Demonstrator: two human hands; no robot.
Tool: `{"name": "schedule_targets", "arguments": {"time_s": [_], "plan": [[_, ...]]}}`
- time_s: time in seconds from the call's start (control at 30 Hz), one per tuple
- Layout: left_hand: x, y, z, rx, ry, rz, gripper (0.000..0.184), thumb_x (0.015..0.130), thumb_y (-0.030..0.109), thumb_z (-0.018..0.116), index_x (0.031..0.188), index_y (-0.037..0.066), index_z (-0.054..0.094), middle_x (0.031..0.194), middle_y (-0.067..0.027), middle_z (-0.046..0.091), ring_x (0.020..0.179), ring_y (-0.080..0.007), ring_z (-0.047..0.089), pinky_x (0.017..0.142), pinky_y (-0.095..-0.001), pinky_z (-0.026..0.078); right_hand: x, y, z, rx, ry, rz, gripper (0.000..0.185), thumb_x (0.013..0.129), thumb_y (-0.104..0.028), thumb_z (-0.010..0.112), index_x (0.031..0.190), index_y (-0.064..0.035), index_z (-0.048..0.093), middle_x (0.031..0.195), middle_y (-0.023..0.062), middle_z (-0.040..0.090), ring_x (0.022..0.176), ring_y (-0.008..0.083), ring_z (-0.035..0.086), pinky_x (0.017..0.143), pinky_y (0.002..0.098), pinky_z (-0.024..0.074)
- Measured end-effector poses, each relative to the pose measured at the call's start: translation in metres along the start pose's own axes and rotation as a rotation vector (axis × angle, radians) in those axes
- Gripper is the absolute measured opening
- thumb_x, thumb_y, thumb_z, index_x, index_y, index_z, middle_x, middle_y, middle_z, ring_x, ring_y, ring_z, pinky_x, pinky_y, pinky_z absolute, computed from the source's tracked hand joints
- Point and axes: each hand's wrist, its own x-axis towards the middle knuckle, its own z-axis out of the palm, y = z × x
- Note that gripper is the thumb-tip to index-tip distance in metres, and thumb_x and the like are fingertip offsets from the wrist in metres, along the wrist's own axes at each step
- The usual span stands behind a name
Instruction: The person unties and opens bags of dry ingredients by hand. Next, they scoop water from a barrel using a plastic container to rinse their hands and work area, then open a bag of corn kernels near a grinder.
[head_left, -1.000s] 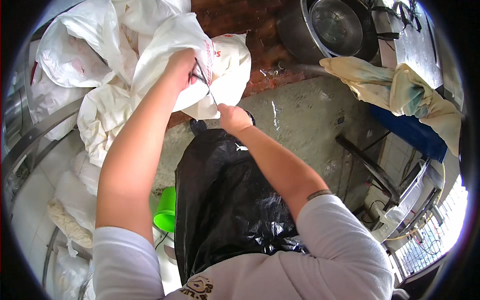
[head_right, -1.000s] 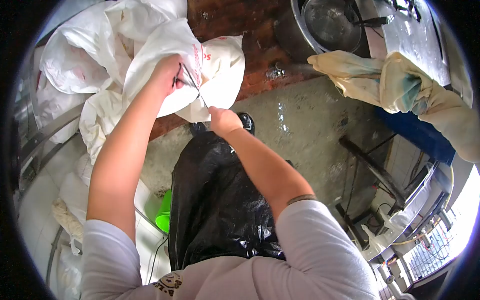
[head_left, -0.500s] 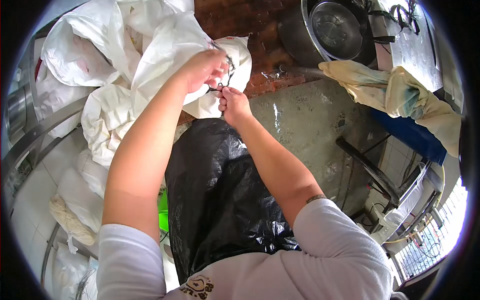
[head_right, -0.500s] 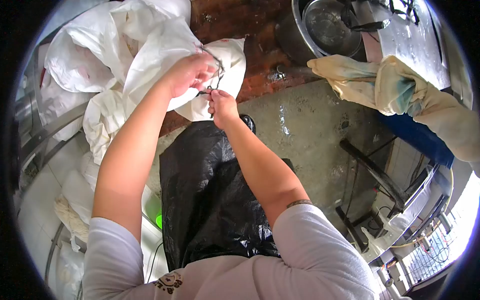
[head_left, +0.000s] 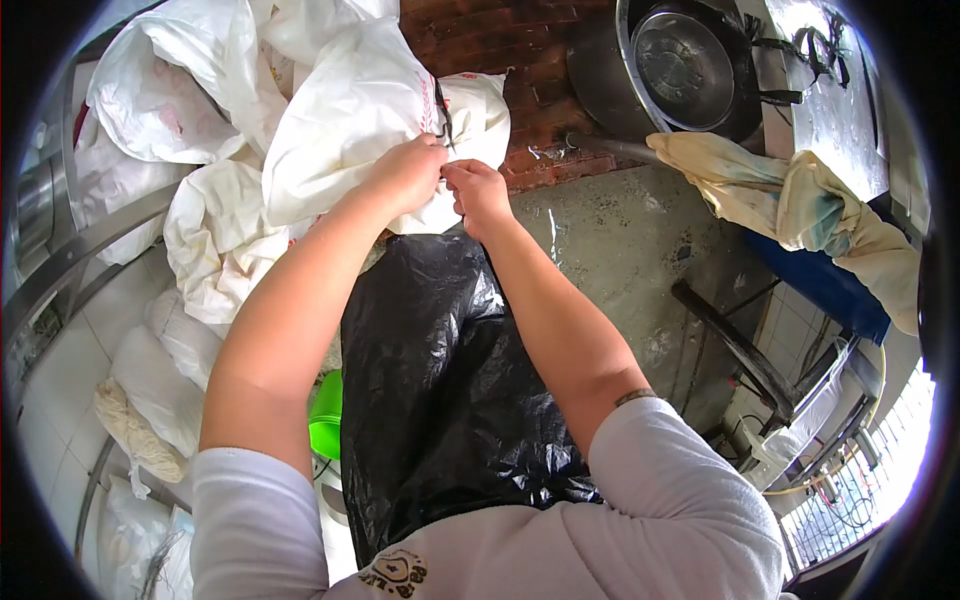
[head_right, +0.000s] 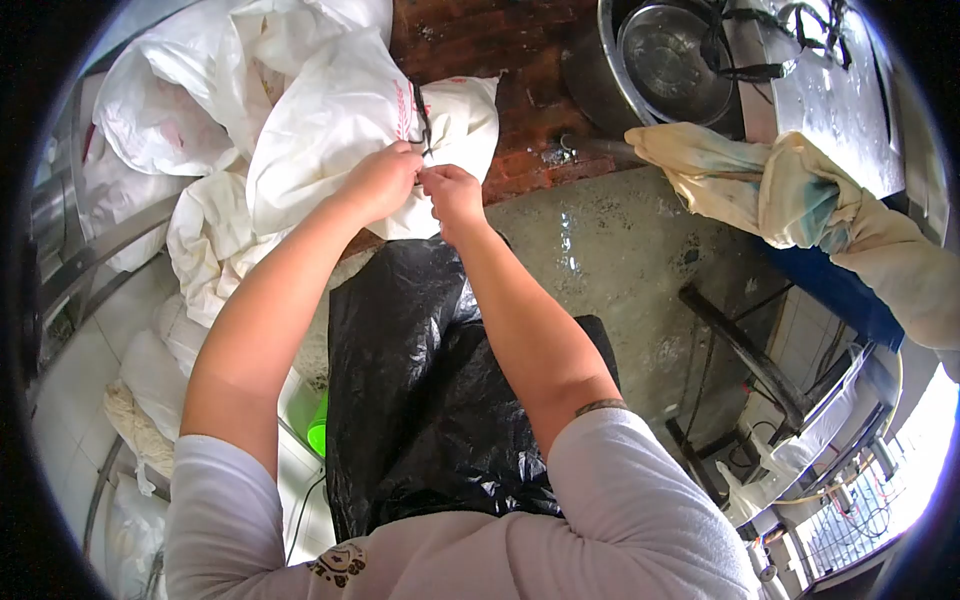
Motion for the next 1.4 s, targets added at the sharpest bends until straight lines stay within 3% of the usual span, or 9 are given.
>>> {"name": "schedule_targets", "arguments": {"time_s": [0.5,0.57,0.6,0.67,0.8,0.97,1.17,1.27,1.4], "plan": [[-0.007,0.006,-0.037,0.119,-0.048,-0.003,0.016,0.093,0.014,0.057,0.097,0.003,0.068,0.103,-0.0189,0.069,0.097,-0.0400,0.067,0.084,-0.0475,0.054,0.005,-0.008,0.000,0.150,-0.294,0.078,0.005,0.096,-0.013,0.065,0.099,-0.0093,0.064,0.076,-0.0071,0.049,0.060,0.0043,0.039,0.051,0.0224,0.0295],[0.006,-0.006,-0.039,0.224,-0.090,-0.038,0.018,0.093,0.015,0.056,0.098,0.004,0.070,0.103,-0.0192,0.070,0.097,-0.0396,0.068,0.085,-0.0473,0.055,-0.003,-0.008,0.003,-0.223,-0.063,-0.029,0.011,0.096,-0.014,0.065,0.095,-0.0039,0.067,0.074,-0.0056,0.051,0.063,0.0069,0.044,0.053,0.0248,0.0347],[0.016,-0.022,-0.039,0.270,-0.128,-0.083,0.021,0.092,0.015,0.056,0.099,0.005,0.073,0.102,-0.0192,0.072,0.097,-0.0390,0.070,0.083,-0.0476,0.055,0.041,0.049,-0.033,-0.599,-0.010,-0.382,0.021,0.096,-0.018,0.065,0.094,0.0020,0.070,0.077,0.0068,0.065,0.069,0.0195,0.060,0.062,0.0335,0.0472],[0.017,-0.026,-0.044,0.327,-0.253,-0.144,0.025,0.090,0.016,0.056,0.101,0.006,0.077,0.097,-0.0193,0.075,0.095,-0.0368,0.073,0.081,-0.0491,0.057,0.025,0.069,-0.059,-1.057,0.059,-0.350,0.026,0.096,-0.022,0.063,0.099,0.0023,0.070,0.092,0.0221,0.072,0.086,0.0353,0.069,0.079,0.0424,0.0530],[-0.009,-0.010,-0.038,0.312,0.025,-0.085,0.019,0.088,0.018,0.064,0.101,0.006,0.072,0.099,-0.0190,0.072,0.095,-0.0374,0.070,0.082,-0.0477,0.056,-0.018,0.047,-0.037,-1.148,0.145,-0.571,0.055,0.091,-0.032,0.071,0.135,-0.0051,0.056,0.129,0.0258,0.058,0.118,0.0459,0.057,0.099,0.0500,0.0496],[-0.096,0.005,-0.093,-0.092,0.603,0.021,0.027,0.088,0.005,0.069,0.115,0.001,0.064,0.108,-0.0168,0.067,0.092,-0.0334,0.066,0.083,-0.0436,0.053,-0.014,0.000,0.028,-1.747,-0.141,-0.782,0.121,0.080,-0.055,0.079,0.163,-0.0025,0.008,0.165,0.0269,0.018,0.156,0.0450,0.011,0.125,0.0608,0.0088],[-0.244,-0.071,-0.209,-0.099,1.360,-0.564,0.039,0.104,0.024,0.063,0.134,0.000,0.055,0.125,-0.0098,0.059,0.113,-0.0181,0.055,0.102,-0.0318,0.044,0.070,0.014,0.052,-1.891,-0.038,-1.095,0.090,0.085,-0.029,0.073,0.159,-0.0083,0.025,0.140,0.0275,0.053,0.137,0.0440,0.045,0.116,0.0587,0.0301],[-0.315,-0.107,-0.288,0.210,1.682,-0.715,0.064,0.100,0.036,0.069,0.140,-0.007,0.043,0.124,-0.0143,0.057,0.113,-0.0210,0.054,0.101,-0.0335,0.044,0.069,-0.003,0.065,-1.805,-0.097,-0.743,0.079,0.080,-0.014,0.067,0.152,-0.0208,0.037,0.098,0.0194,0.071,0.084,0.0395,0.070,0.082,0.0514,0.0546],[-0.370,-0.141,-0.370,0.013,1.906,-0.532,0.072,0.096,0.043,0.073,0.135,-0.012,0.047,0.118,-0.0156,0.062,0.106,-0.0225,0.059,0.097,-0.0336,0.046,0.024,-0.024,0.039,-1.836,-0.138,-0.466,0.080,0.081,-0.017,0.064,0.155,-0.0302,0.034,0.106,0.0198,0.073,0.095,0.0388,0.072,0.087,0.0514,0.0556]]}}
